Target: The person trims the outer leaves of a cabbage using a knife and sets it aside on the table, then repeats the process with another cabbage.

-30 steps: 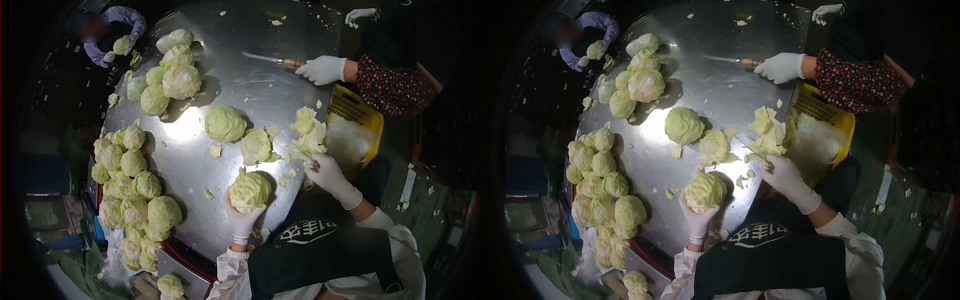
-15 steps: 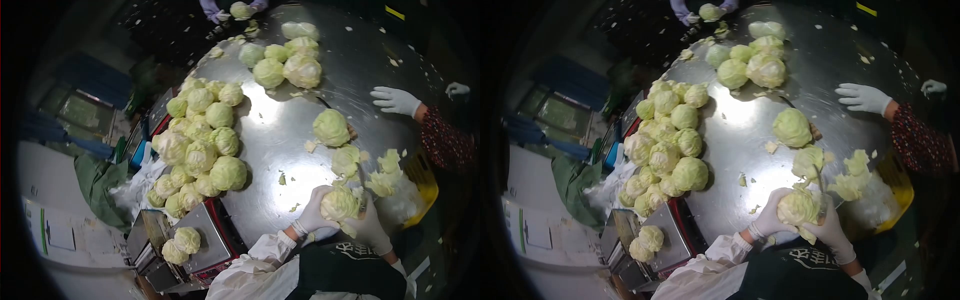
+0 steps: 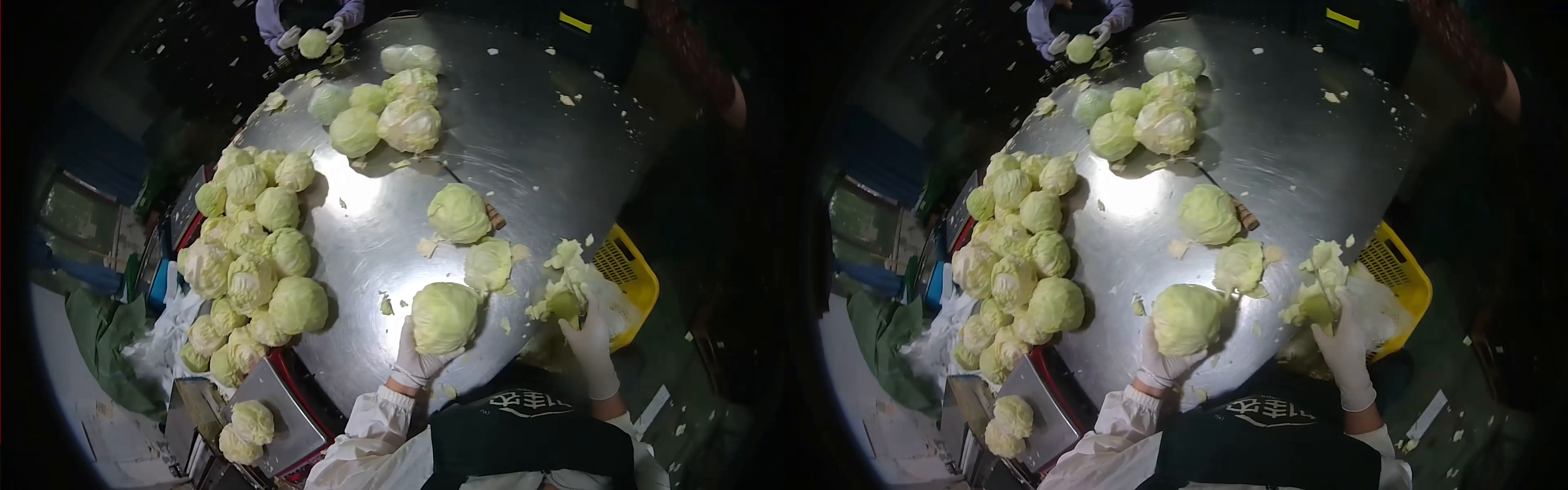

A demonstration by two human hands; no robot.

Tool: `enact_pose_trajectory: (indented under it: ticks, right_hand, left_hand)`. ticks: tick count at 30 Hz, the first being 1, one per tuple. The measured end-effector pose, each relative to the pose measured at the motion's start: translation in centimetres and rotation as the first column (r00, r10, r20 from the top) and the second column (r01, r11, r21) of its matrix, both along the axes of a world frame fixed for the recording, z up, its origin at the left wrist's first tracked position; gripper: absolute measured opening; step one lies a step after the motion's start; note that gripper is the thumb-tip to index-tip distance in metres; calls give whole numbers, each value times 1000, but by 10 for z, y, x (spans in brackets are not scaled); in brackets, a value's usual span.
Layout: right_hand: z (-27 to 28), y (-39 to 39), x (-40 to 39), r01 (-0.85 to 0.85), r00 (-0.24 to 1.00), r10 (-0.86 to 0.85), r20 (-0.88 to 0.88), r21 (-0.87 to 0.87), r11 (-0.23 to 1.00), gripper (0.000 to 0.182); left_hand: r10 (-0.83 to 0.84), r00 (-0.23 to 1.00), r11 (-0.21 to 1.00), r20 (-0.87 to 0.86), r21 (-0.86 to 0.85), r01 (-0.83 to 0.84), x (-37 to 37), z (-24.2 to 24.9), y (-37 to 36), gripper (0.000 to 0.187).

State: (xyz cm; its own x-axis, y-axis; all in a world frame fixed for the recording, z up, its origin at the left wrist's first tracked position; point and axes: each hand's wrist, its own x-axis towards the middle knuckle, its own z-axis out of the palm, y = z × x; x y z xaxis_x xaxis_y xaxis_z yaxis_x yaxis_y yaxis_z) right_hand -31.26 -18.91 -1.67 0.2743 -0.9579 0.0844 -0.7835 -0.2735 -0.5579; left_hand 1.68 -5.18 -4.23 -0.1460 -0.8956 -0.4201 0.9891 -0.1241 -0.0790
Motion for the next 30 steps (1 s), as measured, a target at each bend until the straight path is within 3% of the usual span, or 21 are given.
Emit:
enact_pose_trajectory:
  ticks: [1,3,6,8,10,11,12,13,14,15,16,18,20,24,26,27,28,30]
  right_hand:
    - [10,0,5,12,1000,-12,1,-6,1000,71]
    - [30,-1,20,-43,988,42,151,1,999,69]
    - [36,2,34,-143,965,117,236,98,985,56]
    - [19,4,34,-142,953,111,282,93,985,48]
    - [-4,4,25,-162,917,124,379,69,984,46]
    - [-9,5,21,-174,911,134,390,67,983,46]
    - [-11,7,15,-160,922,113,371,99,982,44]
    - [-10,8,12,-143,933,89,349,132,981,43]
    - [-3,9,11,-145,930,90,357,133,980,43]
    - [7,9,10,-126,952,44,303,256,958,41]
    - [14,10,10,-99,970,6,242,374,922,38]
    - [11,13,8,-92,965,-16,261,394,914,34]
    - [-3,15,2,-117,954,20,301,308,944,33]
    - [8,12,5,-107,946,-34,321,411,905,30]
    - [0,12,3,-94,937,-55,346,401,911,30]
    - [-4,11,1,-77,926,-81,370,395,916,30]
    - [-6,11,-2,-79,926,-78,370,392,917,30]
    - [-9,10,-3,-65,915,-113,387,417,907,32]
  left_hand:
    - [-12,1000,1000,1,-6,12,-3,6,-4,91]
    - [-46,980,985,-196,-175,11,0,20,-7,95]
    - [-39,996,989,-79,-144,28,15,15,4,95]
    - [73,997,980,-11,-185,-74,32,23,24,93]
    - [269,937,963,222,-70,-260,54,57,36,91]
    - [305,826,952,473,-154,-264,74,67,47,91]
    - [433,776,885,458,-51,-463,86,86,56,94]
    - [563,705,814,431,-139,-564,108,97,66,94]
    - [644,586,736,492,-189,-650,124,116,76,91]
    - [684,429,622,591,-165,-765,140,127,81,87]
    - [727,420,610,544,-230,-758,170,127,102,83]
    - [761,433,570,484,-178,-802,197,148,118,76]
    - [763,157,214,627,-17,-977,221,163,125,75]
    - [721,89,182,688,-64,-981,290,135,160,71]
    - [578,-43,233,815,-215,-948,305,130,163,62]
    - [607,68,338,791,-180,-924,290,151,156,63]
    - [610,67,336,790,-181,-924,298,156,154,63]
    - [467,159,485,870,-102,-868,317,173,150,62]
